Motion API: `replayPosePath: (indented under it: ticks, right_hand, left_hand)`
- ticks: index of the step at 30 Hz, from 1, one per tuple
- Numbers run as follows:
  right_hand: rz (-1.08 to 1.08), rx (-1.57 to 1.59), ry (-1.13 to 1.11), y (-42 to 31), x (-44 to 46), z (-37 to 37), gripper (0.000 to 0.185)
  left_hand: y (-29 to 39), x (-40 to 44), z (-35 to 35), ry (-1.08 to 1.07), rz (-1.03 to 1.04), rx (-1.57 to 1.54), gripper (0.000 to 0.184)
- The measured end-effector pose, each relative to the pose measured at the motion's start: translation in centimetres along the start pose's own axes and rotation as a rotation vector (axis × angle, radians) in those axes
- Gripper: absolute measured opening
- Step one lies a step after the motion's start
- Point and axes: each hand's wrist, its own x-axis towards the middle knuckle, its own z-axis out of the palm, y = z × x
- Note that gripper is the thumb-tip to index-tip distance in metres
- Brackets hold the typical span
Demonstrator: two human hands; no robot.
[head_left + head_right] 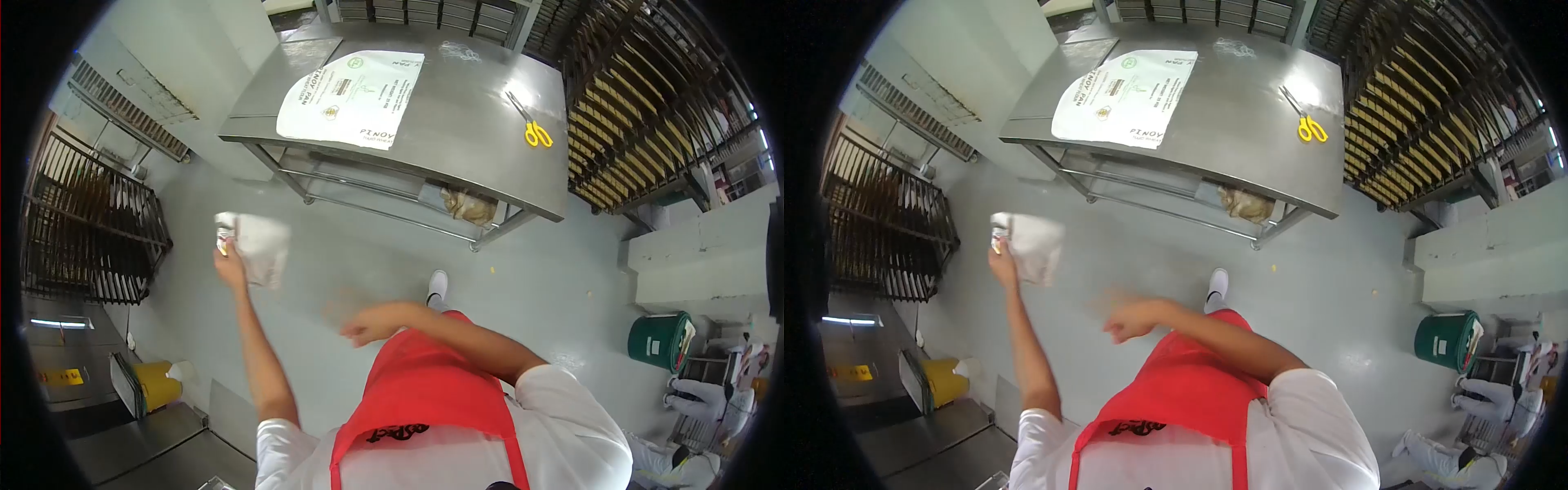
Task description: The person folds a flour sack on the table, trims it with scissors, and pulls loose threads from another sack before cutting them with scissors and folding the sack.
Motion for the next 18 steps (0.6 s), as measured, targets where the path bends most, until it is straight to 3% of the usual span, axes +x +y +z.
replayPosePath:
  ticks: [2, 4, 6, 7, 10, 12, 15, 16, 18]
  right_hand:
    - [0.255, 0.1, 0.084, 6.9, -1.8, 1.8, 0.048]
    - [0.424, -0.047, 0.213, 9.5, -4.2, 0.2, 0.054]
    - [0.464, 0.094, 0.435, 10.1, -7.6, -1.8, 0.064]
    - [0.463, 0.097, 0.442, 10.8, -8.7, -2.9, 0.064]
    - [0.439, 0.292, 0.568, 12.5, -10.9, -5.6, 0.079]
    - [0.252, -0.115, 1.123, 13.6, -11.7, -7.3, 0.094]
    - [0.146, -0.114, 1.275, 9.4, -15.8, -13.5, 0.103]
    - [0.147, -0.108, 1.276, 8.5, -17.6, -15.4, 0.103]
    - [-0.062, 0.411, 0.95, 7.8, -21.7, -19.1, 0.105]
  left_hand:
    - [1.0, 1.1, -2.2, -0.138, 0.091, 0.009, 0.035]
    - [2.1, 1.7, -3.0, -0.324, 0.18, 0.196, 0.031]
    - [4.0, 1.7, -2.7, -0.4, 0.178, 0.221, 0.033]
    - [5.7, 1.2, -2.4, -0.51, 0.207, 0.195, 0.033]
    - [11.9, -1.7, -0.1, -0.829, 0.31, 0.078, 0.043]
    - [17.8, -4.9, 1.4, -1.047, 0.383, -0.105, 0.045]
    - [30.2, -9.5, 1.3, -1.393, 0.338, -0.43, 0.037]
    - [33.5, -10.5, 1.5, -1.46, 0.362, -0.48, 0.033]
    - [39.1, -11.7, 2.7, -1.541, 0.349, -0.44, 0.027]
